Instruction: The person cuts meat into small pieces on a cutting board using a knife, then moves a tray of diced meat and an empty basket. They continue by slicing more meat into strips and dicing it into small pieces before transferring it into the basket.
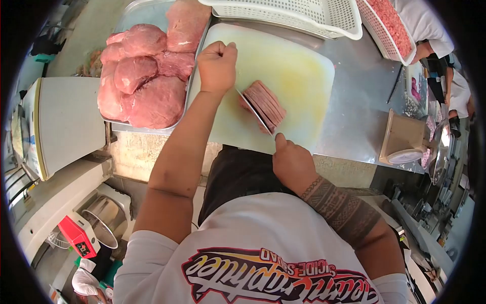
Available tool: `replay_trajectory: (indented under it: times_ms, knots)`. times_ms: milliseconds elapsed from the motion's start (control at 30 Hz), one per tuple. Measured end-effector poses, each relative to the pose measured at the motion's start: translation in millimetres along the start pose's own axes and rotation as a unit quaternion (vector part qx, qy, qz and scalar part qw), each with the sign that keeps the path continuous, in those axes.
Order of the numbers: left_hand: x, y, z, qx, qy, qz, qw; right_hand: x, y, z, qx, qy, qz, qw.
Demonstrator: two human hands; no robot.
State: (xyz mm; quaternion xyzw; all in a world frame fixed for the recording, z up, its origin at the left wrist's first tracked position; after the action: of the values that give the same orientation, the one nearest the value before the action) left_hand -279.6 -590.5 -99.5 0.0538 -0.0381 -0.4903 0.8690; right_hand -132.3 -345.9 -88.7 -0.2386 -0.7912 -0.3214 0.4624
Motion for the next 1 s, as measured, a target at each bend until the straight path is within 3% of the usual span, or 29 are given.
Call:
replay_trajectory:
  times_ms: [167, 267, 367, 467, 533, 600, 700, 1000]
  knots:
    - [-10.1, -9.6, -9.7, 0.023, 0.001, -0.042, 0.999, 7.9, 2.7, 5.3, -0.007, -0.022, 0.019, 1.000]
    - [-8.4, -3.7, 9.7, -0.054, -0.072, 0.026, 0.996, 14.8, 7.8, 22.1, 0.023, -0.095, 0.067, 0.993]
    - [20.3, 22.4, 37.3, -0.145, -0.032, 0.058, 0.987, 40.0, 36.3, 28.6, 0.012, -0.152, 0.143, 0.978]
    - [39.4, 71.7, 51.7, -0.233, -0.273, 0.013, 0.933, 54.7, 81.8, 42.6, -0.060, -0.187, 0.196, 0.961]
    - [35.9, 100.8, 39.7, -0.270, -0.361, -0.085, 0.888, 56.3, 99.5, 60.6, -0.112, -0.212, 0.210, 0.948]
    - [21.6, 130.9, 19.7, -0.337, -0.427, -0.170, 0.822, 52.6, 112.0, 75.9, -0.162, -0.243, 0.204, 0.934]
    - [0.0, 159.3, 0.0, -0.373, -0.446, -0.260, 0.771, 30.8, 116.6, 93.1, -0.146, -0.256, 0.261, 0.919]
    - [-22.9, 148.4, -0.4, -0.423, -0.466, -0.229, 0.742, 5.0, 108.9, 84.6, -0.220, -0.136, 0.232, 0.938]
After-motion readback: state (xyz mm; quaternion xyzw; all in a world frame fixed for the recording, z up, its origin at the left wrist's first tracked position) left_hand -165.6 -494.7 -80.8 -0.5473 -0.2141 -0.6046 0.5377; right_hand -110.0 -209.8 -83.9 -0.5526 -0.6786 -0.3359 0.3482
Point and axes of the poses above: each hand's wrist, its own y-axis away from the middle knuckle, its own x-axis out of the back of the hand, z = x × y, the point moved 8 cm from there along -y, towards the middle knuckle, and after that the axes turned 12 degrees about x, right-handed, at the moved point
